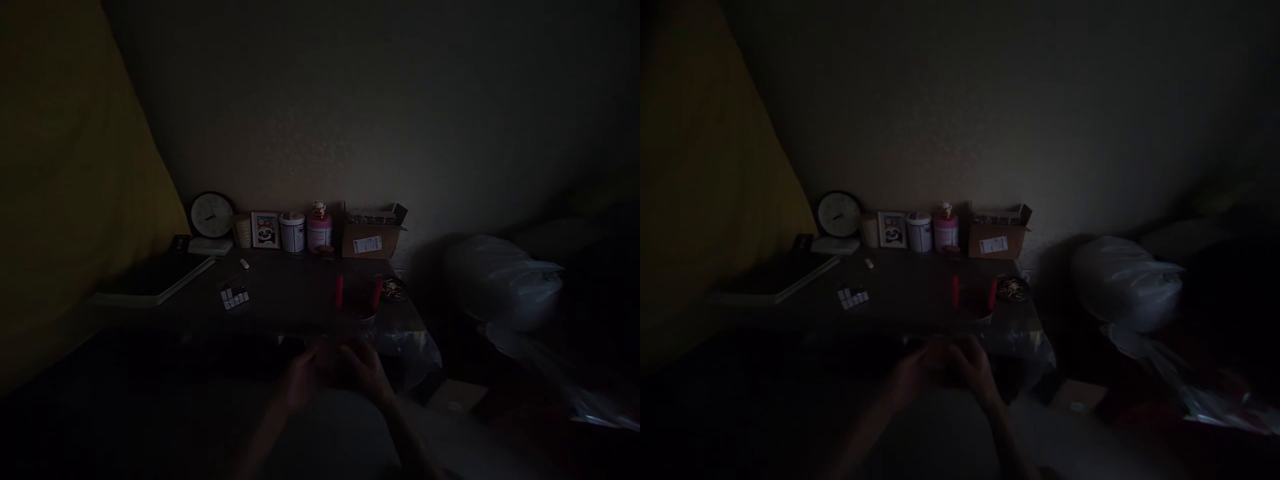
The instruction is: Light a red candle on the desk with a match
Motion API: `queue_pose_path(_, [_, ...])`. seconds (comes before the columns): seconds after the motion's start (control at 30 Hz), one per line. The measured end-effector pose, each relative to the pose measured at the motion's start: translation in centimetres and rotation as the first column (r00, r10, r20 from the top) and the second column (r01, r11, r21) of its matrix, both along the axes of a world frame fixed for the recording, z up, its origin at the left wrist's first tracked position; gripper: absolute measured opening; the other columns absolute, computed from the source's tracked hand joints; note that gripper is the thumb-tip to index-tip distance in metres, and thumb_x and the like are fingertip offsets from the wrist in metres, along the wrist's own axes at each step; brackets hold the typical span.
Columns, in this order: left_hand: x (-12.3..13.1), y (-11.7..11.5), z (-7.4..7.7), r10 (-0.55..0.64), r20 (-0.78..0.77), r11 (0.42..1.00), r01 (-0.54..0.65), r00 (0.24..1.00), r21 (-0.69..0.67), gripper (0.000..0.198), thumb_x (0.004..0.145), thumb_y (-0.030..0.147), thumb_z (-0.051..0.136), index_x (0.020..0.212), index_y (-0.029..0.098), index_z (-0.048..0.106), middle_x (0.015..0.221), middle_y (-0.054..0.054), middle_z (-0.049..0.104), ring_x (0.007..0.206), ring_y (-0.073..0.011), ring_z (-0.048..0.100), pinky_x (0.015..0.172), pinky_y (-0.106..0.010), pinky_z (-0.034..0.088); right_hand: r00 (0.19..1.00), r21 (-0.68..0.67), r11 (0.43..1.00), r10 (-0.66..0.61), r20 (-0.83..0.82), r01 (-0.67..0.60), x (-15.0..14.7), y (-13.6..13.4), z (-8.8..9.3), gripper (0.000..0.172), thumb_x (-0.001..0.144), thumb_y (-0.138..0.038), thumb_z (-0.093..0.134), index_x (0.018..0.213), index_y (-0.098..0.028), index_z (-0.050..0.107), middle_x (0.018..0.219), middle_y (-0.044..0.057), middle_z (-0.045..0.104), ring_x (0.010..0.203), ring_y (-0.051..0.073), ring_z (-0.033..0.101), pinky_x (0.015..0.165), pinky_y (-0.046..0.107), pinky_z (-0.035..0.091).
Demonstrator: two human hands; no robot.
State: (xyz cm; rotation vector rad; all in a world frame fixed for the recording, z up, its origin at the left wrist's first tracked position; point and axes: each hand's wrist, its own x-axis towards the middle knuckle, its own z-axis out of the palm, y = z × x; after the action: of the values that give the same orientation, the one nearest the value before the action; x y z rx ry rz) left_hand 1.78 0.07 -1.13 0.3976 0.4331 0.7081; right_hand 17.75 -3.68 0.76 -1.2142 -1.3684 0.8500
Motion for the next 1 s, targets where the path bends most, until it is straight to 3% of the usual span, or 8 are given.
queue_pose_path(0.1, [0.1,-0.2,-0.1,-0.017,-0.040,1.000,0.018,0.999,0.024,0.034,0.085,0.034,0.051,0.102,0.008,0.064,0.088,-0.012,0.071,0.072,-0.0171,0.065,0.065,-0.026,0.048,0.992,-0.139,0.988,-0.080,-0.095,0.066,0.8,0.6,-0.7,0.035,0.077,-0.050,0.058,0.083,-0.016,0.062,0.076,0.005,0.067,0.074,0.021,0.063,0.063,0.029,0.050])
queue_pose_path(0.2, [0.1,-0.3,-0.1,-0.025,-0.067,0.999,0.027,0.997,0.034,0.033,0.084,0.034,0.053,0.100,0.008,0.065,0.085,-0.011,0.071,0.069,-0.0164,0.065,0.060,-0.025,0.047,0.980,-0.227,0.974,-0.061,-0.188,0.017,0.8,0.7,-1.2,0.040,0.071,-0.054,0.063,0.079,-0.015,0.062,0.065,0.003,0.065,0.061,0.018,0.062,0.055,0.027,0.048])
queue_pose_path(0.3, [-0.1,-0.5,0.0,-0.034,-0.094,0.999,0.034,0.995,0.006,0.030,0.083,0.033,0.056,0.100,0.009,0.065,0.085,-0.009,0.071,0.070,-0.0161,0.064,0.061,-0.025,0.047,0.976,-0.262,0.965,-0.030,-0.215,-0.028,0.5,0.7,-1.3,0.042,0.067,-0.056,0.065,0.075,-0.015,0.063,0.059,0.001,0.063,0.056,0.016,0.061,0.052,0.026,0.046])
queue_pose_path(0.4, [-0.3,-0.6,0.1,-0.056,-0.121,0.998,0.057,0.991,0.007,0.031,0.082,0.034,0.056,0.099,0.009,0.065,0.081,-0.009,0.070,0.064,-0.0154,0.063,0.057,-0.025,0.045,0.980,-0.271,0.963,-0.058,-0.188,0.005,0.5,0.7,-1.1,0.041,0.066,-0.055,0.066,0.072,-0.015,0.064,0.059,0.001,0.063,0.057,0.016,0.061,0.052,0.025,0.046])
queue_pose_path(0.63, [-0.5,-0.4,-0.3,-0.049,-0.139,0.998,0.053,0.989,0.029,0.031,0.080,0.032,0.056,0.099,0.009,0.064,0.079,-0.010,0.070,0.059,-0.0148,0.061,0.051,-0.024,0.042,0.997,-0.215,0.975,-0.062,-0.047,0.050,0.5,0.3,-0.6,0.035,0.072,-0.049,0.062,0.076,-0.014,0.065,0.067,0.003,0.066,0.063,0.017,0.062,0.054,0.025,0.047])
queue_pose_path(0.77, [-0.3,0.1,-1.4,0.005,-0.167,1.000,-0.005,0.986,-0.004,0.025,0.079,0.025,0.052,0.093,0.009,0.064,0.071,-0.009,0.069,0.054,-0.0153,0.059,0.049,-0.025,0.041,0.982,-0.089,0.993,-0.058,0.177,0.075,0.5,-0.1,-0.3,0.028,0.079,-0.042,0.057,0.081,-0.016,0.066,0.081,0.005,0.069,0.076,0.020,0.064,0.063,0.026,0.049])
queue_pose_path(0.9, [-0.3,0.5,-2.5,0.049,-0.228,0.998,-0.056,0.973,-0.028,0.023,0.079,0.022,0.048,0.094,0.012,0.063,0.068,-0.007,0.069,0.050,-0.0136,0.057,0.045,-0.023,0.038,0.929,0.068,0.997,-0.005,0.371,-0.021,0.5,-0.4,0.1,0.019,0.082,-0.029,0.054,0.092,-0.020,0.068,0.094,0.006,0.069,0.088,0.020,0.062,0.076,0.029,0.048])
queue_pose_path(1.0, [-0.6,0.4,-2.7,0.023,-0.265,0.998,-0.039,0.964,-0.054,0.023,0.079,0.024,0.049,0.094,0.012,0.063,0.063,-0.007,0.068,0.045,-0.0135,0.056,0.041,-0.022,0.036,0.908,0.076,0.995,0.033,0.419,-0.071,0.2,-0.4,0.5,0.019,0.082,-0.027,0.053,0.090,-0.021,0.070,0.096,0.006,0.068,0.088,0.020,0.062,0.077,0.030,0.048])
